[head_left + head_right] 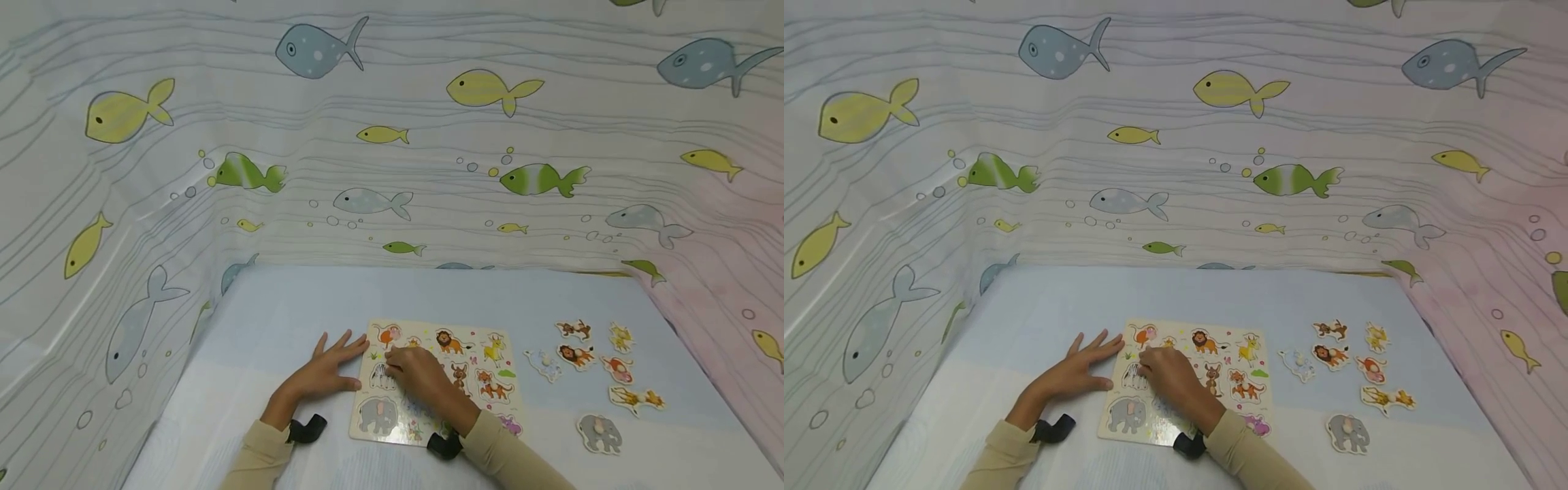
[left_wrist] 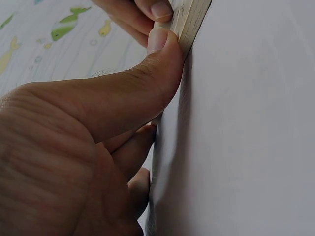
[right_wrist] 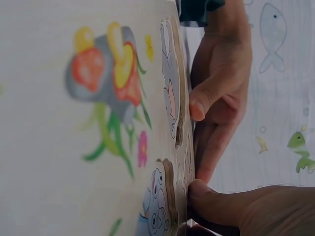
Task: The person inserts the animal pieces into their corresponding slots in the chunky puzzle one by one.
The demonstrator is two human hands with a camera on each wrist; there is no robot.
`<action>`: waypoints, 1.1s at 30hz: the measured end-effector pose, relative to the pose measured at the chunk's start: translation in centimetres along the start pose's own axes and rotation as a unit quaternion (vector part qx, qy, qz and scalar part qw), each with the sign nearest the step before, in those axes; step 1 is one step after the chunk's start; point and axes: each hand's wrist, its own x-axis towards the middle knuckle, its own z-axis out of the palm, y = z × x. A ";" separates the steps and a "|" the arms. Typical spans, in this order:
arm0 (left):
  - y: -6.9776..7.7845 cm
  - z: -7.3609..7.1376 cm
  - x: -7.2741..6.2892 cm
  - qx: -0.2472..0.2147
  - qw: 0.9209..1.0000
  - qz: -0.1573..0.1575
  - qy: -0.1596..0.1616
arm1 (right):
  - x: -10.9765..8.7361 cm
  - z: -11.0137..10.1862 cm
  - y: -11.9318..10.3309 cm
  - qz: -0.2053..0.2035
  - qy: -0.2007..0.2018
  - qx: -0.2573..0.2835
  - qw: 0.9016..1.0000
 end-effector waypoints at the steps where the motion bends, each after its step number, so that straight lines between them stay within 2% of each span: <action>1: 0.0 0.0 0.0 -0.002 1.000 0.001 0.000 | 0.0 0.0 0.0 0.001 0.000 -0.002 1.000; 9: -0.1 0.2 -0.1 -0.009 1.000 0.002 0.006 | -0.1 0.3 -0.6 0.000 -0.021 -0.051 0.998; 14: 0.0 0.2 0.0 -0.018 1.000 0.003 0.006 | -0.2 0.2 -0.8 0.017 -0.022 -0.040 0.999; 17: 0.0 0.1 0.2 -0.012 1.000 0.003 0.007 | -0.4 -0.3 -0.6 0.037 -0.006 -0.004 0.999; 22: 0.2 0.2 0.5 -0.007 1.000 0.000 0.007 | -1.0 -2.1 0.0 0.056 0.042 0.051 0.996; 30: 0.3 0.2 0.4 -0.014 1.000 -0.006 0.008 | -2.8 -6.4 2.5 0.075 0.100 0.061 0.990; 33: 0.1 0.2 0.3 -0.013 1.000 -0.011 0.007 | -3.4 -7.9 3.9 0.068 0.117 0.057 0.989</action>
